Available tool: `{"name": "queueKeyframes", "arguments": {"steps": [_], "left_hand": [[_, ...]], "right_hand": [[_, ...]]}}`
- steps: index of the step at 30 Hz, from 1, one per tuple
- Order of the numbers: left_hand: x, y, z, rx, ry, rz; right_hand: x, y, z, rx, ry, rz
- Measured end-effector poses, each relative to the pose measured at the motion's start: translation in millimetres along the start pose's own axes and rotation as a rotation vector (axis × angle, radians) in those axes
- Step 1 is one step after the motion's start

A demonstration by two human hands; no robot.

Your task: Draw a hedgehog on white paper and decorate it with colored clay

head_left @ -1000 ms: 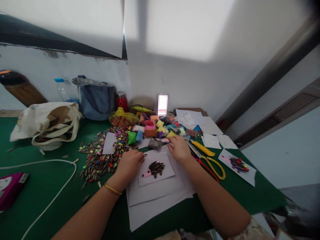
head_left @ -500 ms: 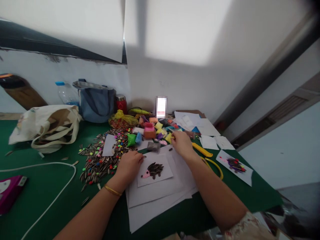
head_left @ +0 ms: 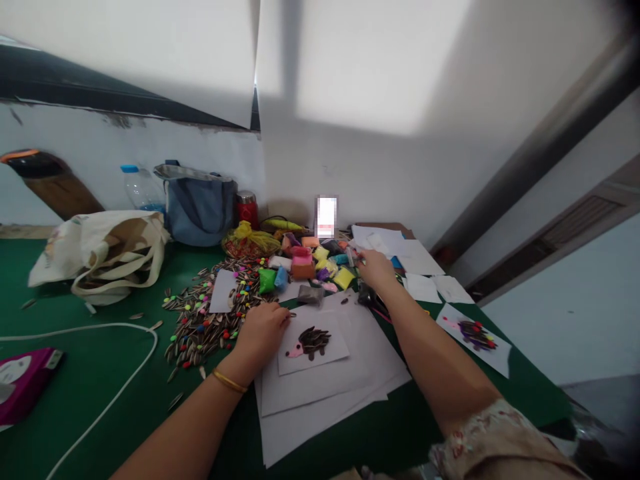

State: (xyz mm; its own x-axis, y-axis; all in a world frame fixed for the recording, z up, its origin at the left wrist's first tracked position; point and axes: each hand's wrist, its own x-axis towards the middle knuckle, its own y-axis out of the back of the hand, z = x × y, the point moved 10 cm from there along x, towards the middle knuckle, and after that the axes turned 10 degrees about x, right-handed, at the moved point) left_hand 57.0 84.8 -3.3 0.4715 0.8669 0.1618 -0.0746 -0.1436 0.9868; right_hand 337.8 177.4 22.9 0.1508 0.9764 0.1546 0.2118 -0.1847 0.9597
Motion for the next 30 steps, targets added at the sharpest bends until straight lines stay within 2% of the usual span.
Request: {"name": "queueKeyframes", "arguments": {"steps": [6, 12, 16, 19, 21, 24, 27, 30], "left_hand": [[0, -0.8, -1, 0.006, 0.003, 0.002], [-2, 3.4, 1, -0.008, 0.003, 0.029], [-1, 4.7, -1, -0.018, 0.019, 0.023], [-2, 14.0, -5, -0.087, 0.038, 0.109], [-5, 23.0, -7, -0.222, 0.062, 0.203], [-10, 28.0, -13, -0.627, 0.145, 0.295], [-13, 19.3, -8, -1.09, 0.214, 0.25], [-15, 16.4, -2, -1.244, 0.267, 0.206]], "right_hand": [[-8, 4, 0, 0.002, 0.011, -0.01], [-20, 8, -47, 0.063, 0.169, 0.077], [-20, 0, -65, 0.073, 0.155, 0.055], [-28, 10, -77, 0.163, 0.172, 0.113], [-45, 25, -92, 0.291, 0.251, 0.187], [-89, 41, -127, 0.495, 0.437, 0.204], [-127, 40, -156, 0.639, 0.525, 0.115], [-144, 32, -167, 0.771, 0.553, 0.044]]}}
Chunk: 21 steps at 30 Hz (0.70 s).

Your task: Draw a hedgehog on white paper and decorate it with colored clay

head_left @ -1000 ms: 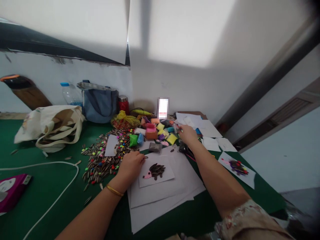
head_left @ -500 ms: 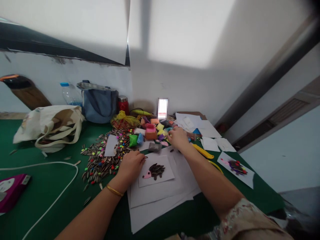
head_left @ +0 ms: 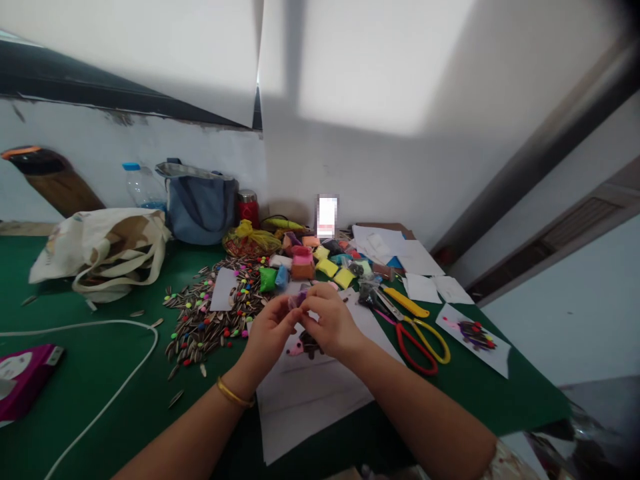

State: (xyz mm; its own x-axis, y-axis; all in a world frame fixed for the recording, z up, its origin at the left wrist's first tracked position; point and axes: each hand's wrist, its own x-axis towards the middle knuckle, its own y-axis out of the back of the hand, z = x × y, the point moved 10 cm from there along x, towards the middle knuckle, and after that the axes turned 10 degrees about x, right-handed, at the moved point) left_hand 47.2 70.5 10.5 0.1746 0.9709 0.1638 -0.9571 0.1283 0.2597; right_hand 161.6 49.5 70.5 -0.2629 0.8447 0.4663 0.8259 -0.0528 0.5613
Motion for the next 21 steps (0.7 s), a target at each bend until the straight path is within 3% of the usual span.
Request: {"name": "queueKeyframes", "arguments": {"steps": [5, 12, 17, 21], "left_hand": [[1, 3.8, -5, 0.003, 0.063, 0.031], [0, -0.7, -10, 0.081, 0.093, 0.036], [0, -0.1, -10, -0.034, 0.082, 0.043], [-1, -9.4, -8, -0.204, 0.119, -0.048]], "right_hand": [[-7, 6, 15, 0.162, -0.044, 0.105], [-16, 19, 20, 0.183, -0.008, 0.273], [-16, 14, 26, 0.251, 0.042, 0.2], [-15, 0, 35, 0.282, 0.046, 0.013]]}}
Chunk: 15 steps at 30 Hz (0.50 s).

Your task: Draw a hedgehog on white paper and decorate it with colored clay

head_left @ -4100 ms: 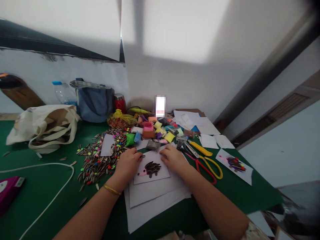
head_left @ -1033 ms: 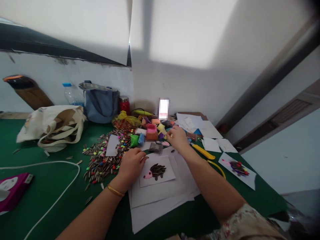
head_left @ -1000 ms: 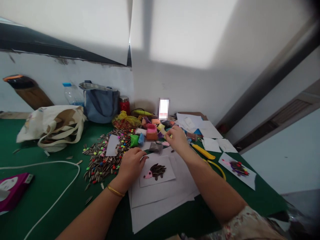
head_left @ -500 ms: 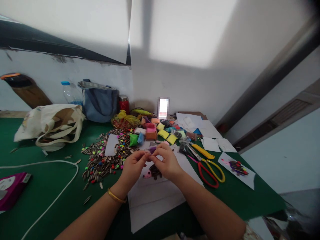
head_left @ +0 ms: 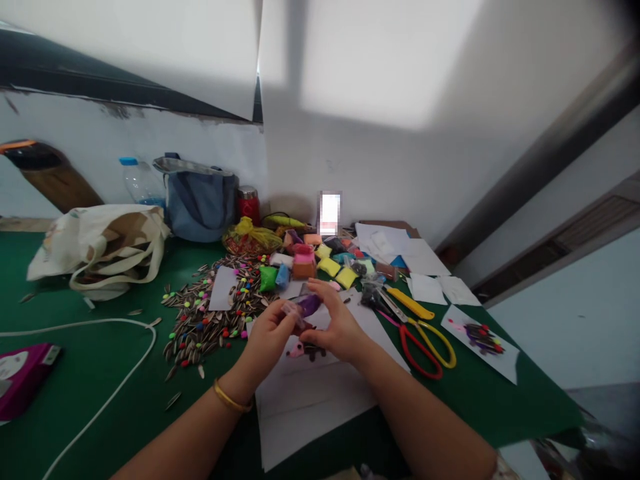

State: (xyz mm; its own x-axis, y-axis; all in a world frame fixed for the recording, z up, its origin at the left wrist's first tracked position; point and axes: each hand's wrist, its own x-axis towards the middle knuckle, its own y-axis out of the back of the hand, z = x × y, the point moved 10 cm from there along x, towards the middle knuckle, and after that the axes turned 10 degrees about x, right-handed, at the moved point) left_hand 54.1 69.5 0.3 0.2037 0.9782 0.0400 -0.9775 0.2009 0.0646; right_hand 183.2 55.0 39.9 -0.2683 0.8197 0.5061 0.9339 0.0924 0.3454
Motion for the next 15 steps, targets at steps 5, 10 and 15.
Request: {"name": "queueKeyframes", "arguments": {"steps": [5, 10, 15], "left_hand": [[-2.5, -4.3, 5.6, 0.035, 0.0, -0.039], [0.0, -4.9, 5.0, 0.145, -0.059, -0.064], [0.5, -6.2, 0.7, 0.226, -0.08, -0.087]], "right_hand": [[0.1, -1.8, 3.6, -0.005, -0.016, -0.041], [-0.1, 2.3, 4.9, 0.027, -0.053, 0.014], [0.6, -0.9, 2.4, 0.063, -0.043, 0.024]]}}
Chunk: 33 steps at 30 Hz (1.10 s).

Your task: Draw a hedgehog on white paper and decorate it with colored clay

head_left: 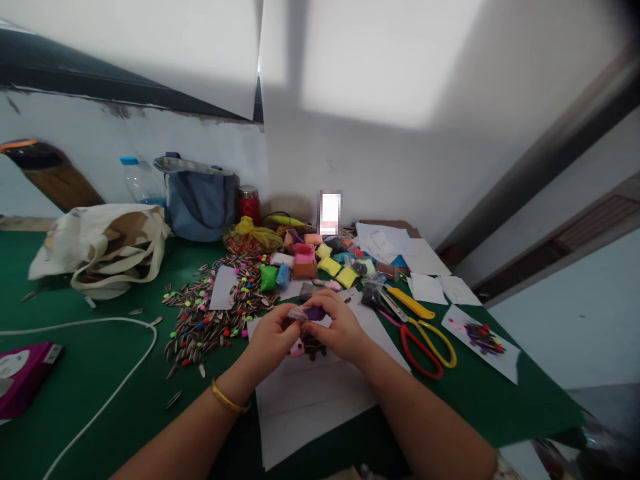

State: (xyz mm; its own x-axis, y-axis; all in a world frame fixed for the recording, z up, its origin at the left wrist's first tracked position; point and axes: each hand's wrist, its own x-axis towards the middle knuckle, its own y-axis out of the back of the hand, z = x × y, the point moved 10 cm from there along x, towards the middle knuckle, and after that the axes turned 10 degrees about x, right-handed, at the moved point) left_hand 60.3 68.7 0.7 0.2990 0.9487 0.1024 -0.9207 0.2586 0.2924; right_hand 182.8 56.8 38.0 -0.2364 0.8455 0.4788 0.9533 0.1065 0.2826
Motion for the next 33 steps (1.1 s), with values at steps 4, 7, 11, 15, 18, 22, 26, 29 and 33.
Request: {"name": "queueKeyframes", "arguments": {"steps": [4, 7, 11, 15, 18, 22, 26, 29, 33], "left_hand": [[-2, -4.6, 0, 0.023, 0.022, -0.023], [-3, -7.1, 0, -0.028, 0.05, -0.034], [-1, -0.2, -2, -0.152, 0.088, 0.012], [2, 6.0, -10, -0.193, 0.137, 0.038], [3, 7.9, -17, -0.227, 0.178, 0.062], [5, 10.8, -23, -0.343, 0.222, 0.12], [5, 11.4, -18, -0.329, 0.214, 0.113], [3, 8.9, -13, -0.273, 0.186, 0.061], [2, -0.4, -9, -0.244, 0.148, -0.059]], "right_hand": [[1, -2, 3, 0.015, -0.041, 0.028], [1, 1, 8, -0.001, -0.079, 0.041], [3, 4, 12, 0.01, -0.095, -0.017], [5, 7, 15, 0.024, -0.11, -0.053], [5, 9, 18, 0.001, -0.118, -0.033], [4, 4, 14, -0.041, -0.07, -0.071], [4, 0, 4, -0.082, -0.004, -0.078], [4, 2, 0, -0.092, 0.006, -0.029], [4, 3, 2, -0.113, -0.022, -0.005]]}}
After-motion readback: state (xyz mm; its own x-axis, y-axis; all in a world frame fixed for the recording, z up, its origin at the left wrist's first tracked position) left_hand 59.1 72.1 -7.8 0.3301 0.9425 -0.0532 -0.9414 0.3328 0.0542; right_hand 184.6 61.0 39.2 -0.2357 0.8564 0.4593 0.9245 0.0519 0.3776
